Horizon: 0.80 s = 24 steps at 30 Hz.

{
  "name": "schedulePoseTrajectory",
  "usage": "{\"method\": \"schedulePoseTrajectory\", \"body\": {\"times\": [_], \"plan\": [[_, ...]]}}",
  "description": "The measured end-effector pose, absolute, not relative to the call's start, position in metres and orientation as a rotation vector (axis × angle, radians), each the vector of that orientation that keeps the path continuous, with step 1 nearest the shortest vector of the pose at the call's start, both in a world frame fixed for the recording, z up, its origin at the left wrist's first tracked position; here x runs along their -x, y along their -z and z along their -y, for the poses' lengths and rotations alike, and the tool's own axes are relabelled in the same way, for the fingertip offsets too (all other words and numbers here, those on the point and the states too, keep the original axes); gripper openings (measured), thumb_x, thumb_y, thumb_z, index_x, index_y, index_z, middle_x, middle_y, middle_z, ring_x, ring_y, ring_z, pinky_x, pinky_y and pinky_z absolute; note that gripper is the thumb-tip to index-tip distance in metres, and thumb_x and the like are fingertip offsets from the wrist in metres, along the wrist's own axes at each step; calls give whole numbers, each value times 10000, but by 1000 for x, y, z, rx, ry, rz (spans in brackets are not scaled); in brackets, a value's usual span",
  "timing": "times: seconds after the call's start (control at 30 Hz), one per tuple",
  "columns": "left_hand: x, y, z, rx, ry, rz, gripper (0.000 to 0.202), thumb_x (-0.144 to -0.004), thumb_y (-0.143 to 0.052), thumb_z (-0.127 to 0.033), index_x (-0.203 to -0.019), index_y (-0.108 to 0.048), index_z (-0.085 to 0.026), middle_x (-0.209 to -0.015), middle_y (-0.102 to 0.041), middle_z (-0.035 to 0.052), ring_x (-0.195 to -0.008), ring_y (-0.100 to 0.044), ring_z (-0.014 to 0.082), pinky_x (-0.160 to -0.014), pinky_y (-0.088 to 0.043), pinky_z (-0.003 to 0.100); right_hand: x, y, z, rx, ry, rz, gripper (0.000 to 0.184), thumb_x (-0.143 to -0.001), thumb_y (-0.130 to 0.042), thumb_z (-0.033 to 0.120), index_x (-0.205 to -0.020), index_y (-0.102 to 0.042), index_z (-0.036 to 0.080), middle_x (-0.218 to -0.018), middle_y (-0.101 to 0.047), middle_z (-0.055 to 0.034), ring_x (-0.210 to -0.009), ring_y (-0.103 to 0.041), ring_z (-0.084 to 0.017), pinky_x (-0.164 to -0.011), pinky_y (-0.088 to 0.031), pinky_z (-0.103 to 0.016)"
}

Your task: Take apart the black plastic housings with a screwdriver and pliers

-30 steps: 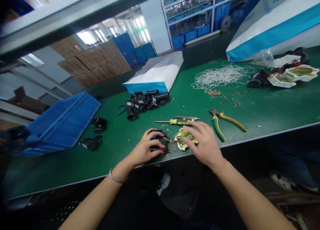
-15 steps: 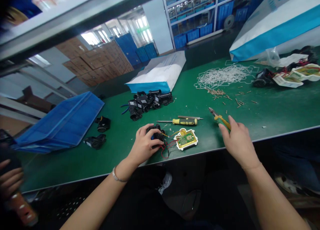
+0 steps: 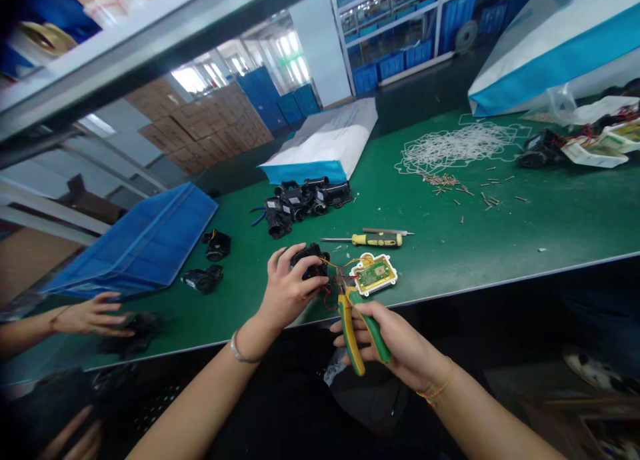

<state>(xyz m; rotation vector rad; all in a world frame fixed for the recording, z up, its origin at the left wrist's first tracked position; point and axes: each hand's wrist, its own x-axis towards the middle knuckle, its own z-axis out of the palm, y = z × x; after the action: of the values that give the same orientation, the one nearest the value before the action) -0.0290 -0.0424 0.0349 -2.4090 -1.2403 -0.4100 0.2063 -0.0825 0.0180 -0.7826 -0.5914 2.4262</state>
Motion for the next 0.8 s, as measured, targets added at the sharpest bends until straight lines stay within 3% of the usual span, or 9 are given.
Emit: {"method": "schedulePoseTrajectory", "body": {"times": [0.8], "plan": [[27, -41, 47, 2369, 419, 1181, 126, -815, -660, -260, -900, -705, -341, -1193, -630, -14, -1299, -376, 322, -1042, -259, 599, -180, -23, 80, 887, -2251, 598, 346, -915, -465, 411, -1068, -623, 143, -1055, -682, -128, -906, -648, -223, -826, -532, -423]]}}
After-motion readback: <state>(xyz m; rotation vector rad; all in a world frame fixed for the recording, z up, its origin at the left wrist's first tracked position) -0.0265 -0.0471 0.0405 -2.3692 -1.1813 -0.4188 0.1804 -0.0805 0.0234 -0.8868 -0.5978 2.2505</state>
